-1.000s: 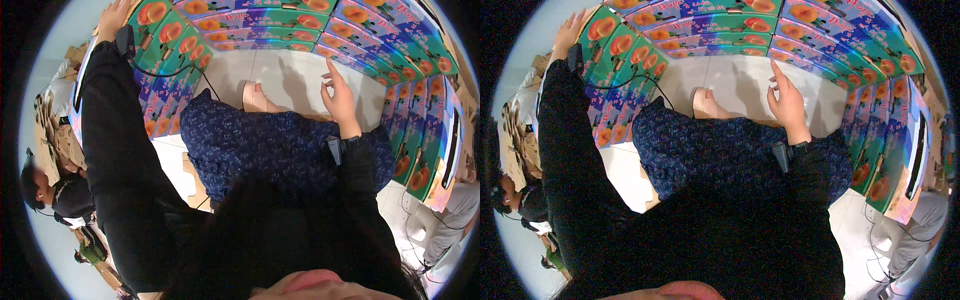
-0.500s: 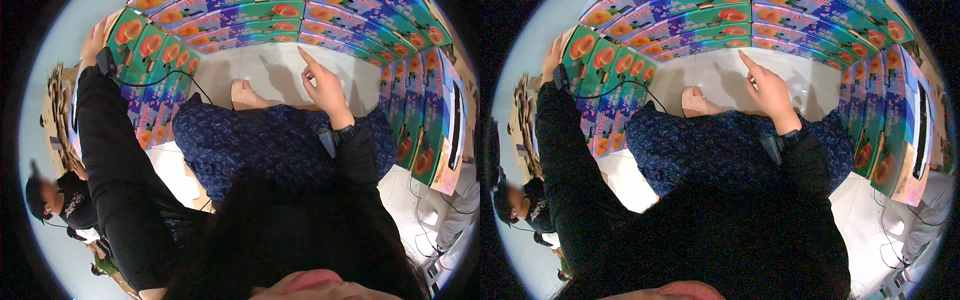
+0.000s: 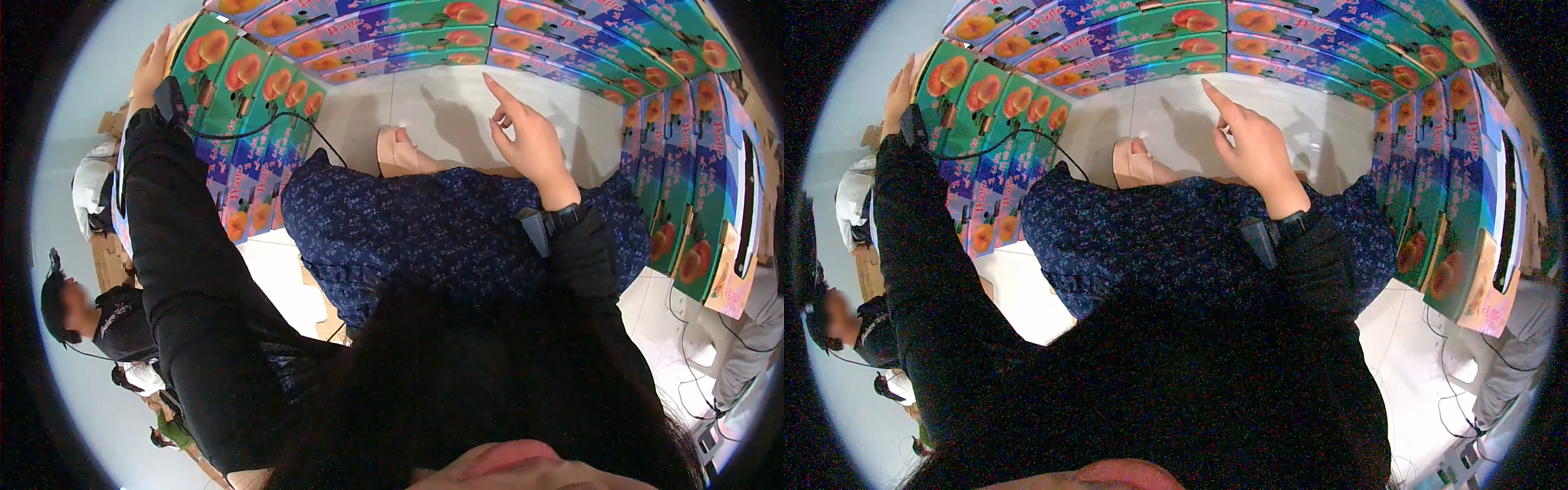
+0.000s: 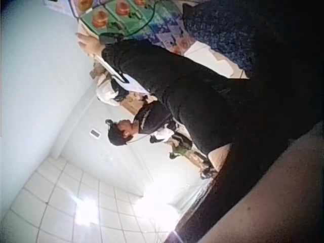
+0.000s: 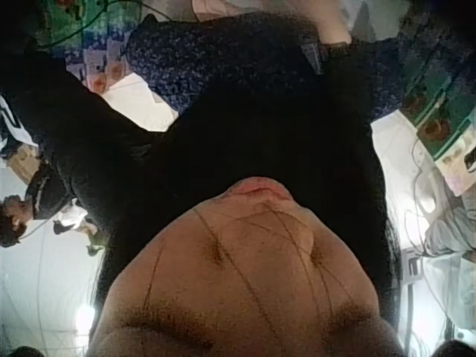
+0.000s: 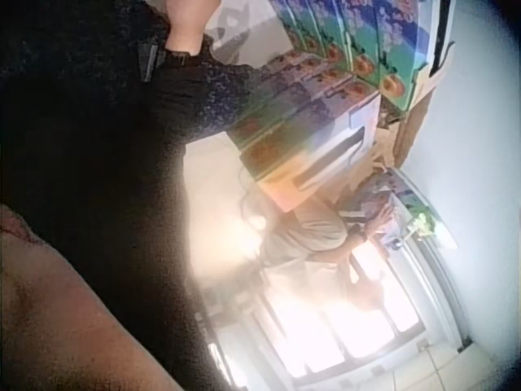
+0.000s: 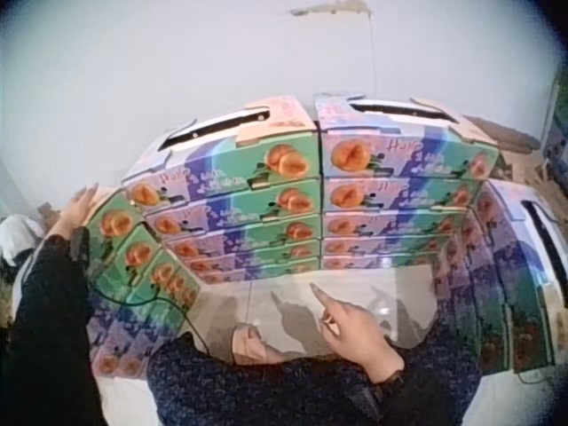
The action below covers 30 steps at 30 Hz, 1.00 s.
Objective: Manually assemble and stack cardboard fruit boxes in a warehouse environment.
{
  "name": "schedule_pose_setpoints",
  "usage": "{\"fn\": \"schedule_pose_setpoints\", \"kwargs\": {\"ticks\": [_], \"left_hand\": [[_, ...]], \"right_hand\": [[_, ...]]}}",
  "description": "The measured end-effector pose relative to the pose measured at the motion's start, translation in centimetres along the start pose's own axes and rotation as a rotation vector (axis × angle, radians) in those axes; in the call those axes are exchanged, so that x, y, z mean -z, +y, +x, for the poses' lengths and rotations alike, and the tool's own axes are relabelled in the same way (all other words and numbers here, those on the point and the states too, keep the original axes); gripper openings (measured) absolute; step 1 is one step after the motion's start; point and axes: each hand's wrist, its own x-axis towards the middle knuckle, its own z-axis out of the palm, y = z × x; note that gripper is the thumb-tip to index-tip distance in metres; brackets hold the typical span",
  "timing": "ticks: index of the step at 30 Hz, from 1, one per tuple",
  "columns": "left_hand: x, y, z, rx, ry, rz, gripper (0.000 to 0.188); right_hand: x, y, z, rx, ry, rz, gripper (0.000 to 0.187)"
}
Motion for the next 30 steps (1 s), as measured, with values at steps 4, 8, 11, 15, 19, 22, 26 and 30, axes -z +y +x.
{"fn": "schedule_pose_setpoints", "kwargs": {"ticks": [4,8,11,15,19,22,26,30], "left_hand": [[0.3,2.5,-0.1,0.03,0.009,-0.11,0.047],[1.8,4.4,-0.9,0.297,0.136,-0.108,0.065],[2.1,8.3,-1.0,0.411,0.157,-0.076,0.075],[2.5,10.5,-1.4,0.464,0.135,0.096,0.081],[4.7,3.7,-3.7,-0.059,0.028,0.301,0.052],[2.0,9.0,-2.4,0.04,-0.049,0.487,0.048],[2.6,15.7,-2.3,0.641,0.228,0.322,0.069],[4.4,14.2,-4.0,0.801,0.212,0.406,0.085]], "right_hand": [[-0.2,0.2,0.0,-0.017,-0.013,-0.013,0.064],[-0.5,-0.1,0.0,-0.007,-0.036,-0.016,0.063],[-0.4,0.2,0.0,-0.001,-0.033,-0.036,0.063],[-0.3,0.7,-0.1,-0.028,-0.074,-0.017,0.062],[-1.4,-0.4,0.1,0.038,-0.106,0.019,0.062],[-0.8,0.8,-0.3,-0.009,-0.101,-0.017,0.063],[-0.2,1.1,-0.5,0.0,-0.079,-0.044,0.063],[-0.4,0.5,-0.5,0.036,-0.021,-0.053,0.06]]}}
